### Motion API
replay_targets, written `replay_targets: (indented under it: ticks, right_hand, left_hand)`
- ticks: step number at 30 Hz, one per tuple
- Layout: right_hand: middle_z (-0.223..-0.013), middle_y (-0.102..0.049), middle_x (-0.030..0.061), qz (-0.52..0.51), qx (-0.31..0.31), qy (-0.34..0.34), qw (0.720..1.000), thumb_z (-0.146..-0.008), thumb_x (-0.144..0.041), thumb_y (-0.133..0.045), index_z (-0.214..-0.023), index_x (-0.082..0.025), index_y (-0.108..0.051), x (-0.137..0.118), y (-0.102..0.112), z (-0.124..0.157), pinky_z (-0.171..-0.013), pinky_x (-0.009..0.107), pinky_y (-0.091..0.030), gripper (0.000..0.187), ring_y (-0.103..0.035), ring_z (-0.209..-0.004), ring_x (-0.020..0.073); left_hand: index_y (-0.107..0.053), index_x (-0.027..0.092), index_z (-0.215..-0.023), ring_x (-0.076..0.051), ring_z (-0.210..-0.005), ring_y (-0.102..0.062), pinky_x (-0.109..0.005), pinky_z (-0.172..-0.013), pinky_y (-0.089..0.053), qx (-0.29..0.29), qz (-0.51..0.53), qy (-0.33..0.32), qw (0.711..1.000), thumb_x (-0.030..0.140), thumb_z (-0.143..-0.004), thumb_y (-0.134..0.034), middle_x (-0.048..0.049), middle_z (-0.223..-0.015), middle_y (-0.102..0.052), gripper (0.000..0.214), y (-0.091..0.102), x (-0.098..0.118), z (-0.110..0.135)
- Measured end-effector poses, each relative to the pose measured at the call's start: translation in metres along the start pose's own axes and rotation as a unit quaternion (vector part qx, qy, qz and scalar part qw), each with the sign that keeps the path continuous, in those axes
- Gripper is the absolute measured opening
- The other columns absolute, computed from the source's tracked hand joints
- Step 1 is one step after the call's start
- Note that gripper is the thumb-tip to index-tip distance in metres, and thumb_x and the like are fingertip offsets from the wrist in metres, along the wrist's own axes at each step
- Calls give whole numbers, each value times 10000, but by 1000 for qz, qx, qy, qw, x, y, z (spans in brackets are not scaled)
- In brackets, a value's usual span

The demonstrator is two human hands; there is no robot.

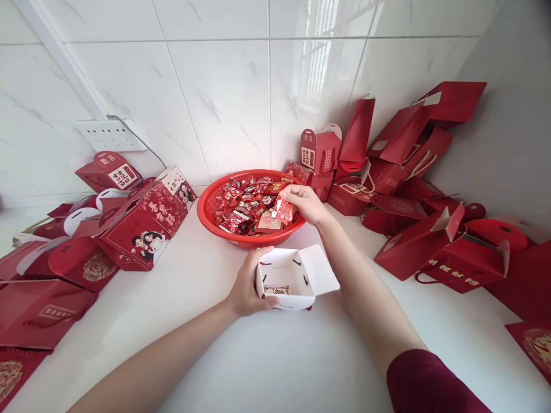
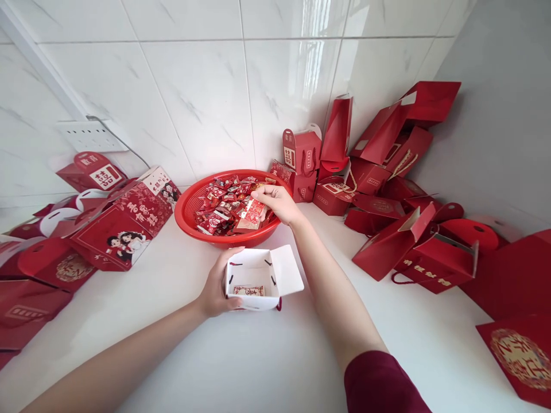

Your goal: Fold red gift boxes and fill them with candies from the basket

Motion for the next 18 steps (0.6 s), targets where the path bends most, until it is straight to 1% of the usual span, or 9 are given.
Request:
replay_targets:
  ticks: [2,3,5,7,9,12,15,18]
  right_hand:
    - [-635,-622,-8,18,-13,1,1000,-743,-539,-762,-807,-188,-649,-1,-1,1,-472,256,-456,375,-545,-488,130]
    - [-651,-635,-1,27,-28,3,999,-742,-521,-768,-803,-181,-669,-3,-2,2,-491,251,-458,359,-556,-519,130]
    - [-658,-647,8,42,-79,0,996,-739,-482,-781,-780,-163,-699,-4,-7,4,-491,234,-435,332,-546,-535,117]
    - [-644,-646,5,56,-134,-7,989,-733,-441,-795,-772,-147,-717,-6,-12,6,-473,218,-400,307,-521,-515,98]
    - [-654,-657,5,71,-167,-4,983,-732,-409,-802,-768,-138,-724,-7,-15,7,-480,211,-388,285,-520,-522,88]
    - [-709,-687,15,96,-196,9,976,-751,-391,-790,-768,-133,-732,-10,-19,9,-484,203,-382,265,-536,-552,86]
    - [-683,-694,23,110,-226,1,968,-779,-415,-764,-772,-125,-750,-13,-23,11,-467,199,-396,291,-531,-530,87]
    - [-651,-708,50,92,-216,-19,972,-831,-484,-699,-795,-113,-761,-14,-24,13,-491,213,-458,378,-567,-514,105]
  left_hand:
    - [-356,239,-1415,-352,-1204,-527,-499,-1017,-429,2,46,49,998,538,-713,-760,-142,-1325,-513,863,0,-4,-2]
    - [-356,230,-1403,-344,-1201,-535,-488,-1015,-429,0,66,59,996,540,-737,-741,-141,-1319,-527,830,0,-4,-4]
    - [-361,224,-1386,-337,-1200,-540,-473,-1013,-427,-7,95,65,993,554,-753,-723,-136,-1307,-545,801,0,-4,-6]
    - [-364,227,-1387,-337,-1201,-540,-462,-1007,-426,-13,102,65,993,556,-737,-738,-132,-1308,-551,819,0,-3,-6]
    - [-365,228,-1393,-340,-1196,-542,-455,-999,-426,-18,102,69,992,544,-722,-754,-132,-1311,-552,837,0,-4,-6]
    - [-372,224,-1397,-345,-1196,-541,-455,-1001,-420,-22,100,71,992,533,-720,-759,-134,-1322,-547,839,0,-5,-5]
    - [-349,221,-1419,-348,-1210,-532,-462,-1010,-414,-22,114,65,991,547,-727,-750,-136,-1329,-541,863,-1,-5,-6]
    - [-336,222,-1430,-346,-1231,-515,-459,-1021,-407,-24,121,65,990,553,-738,-740,-139,-1340,-530,868,-1,-5,-7]
Point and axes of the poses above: each hand's wrist, its own z-axis away from the middle knuckle, its own y-axis out of the back of the hand, x = y × z, the point moved 5 cm from there along -z, towards the middle knuckle
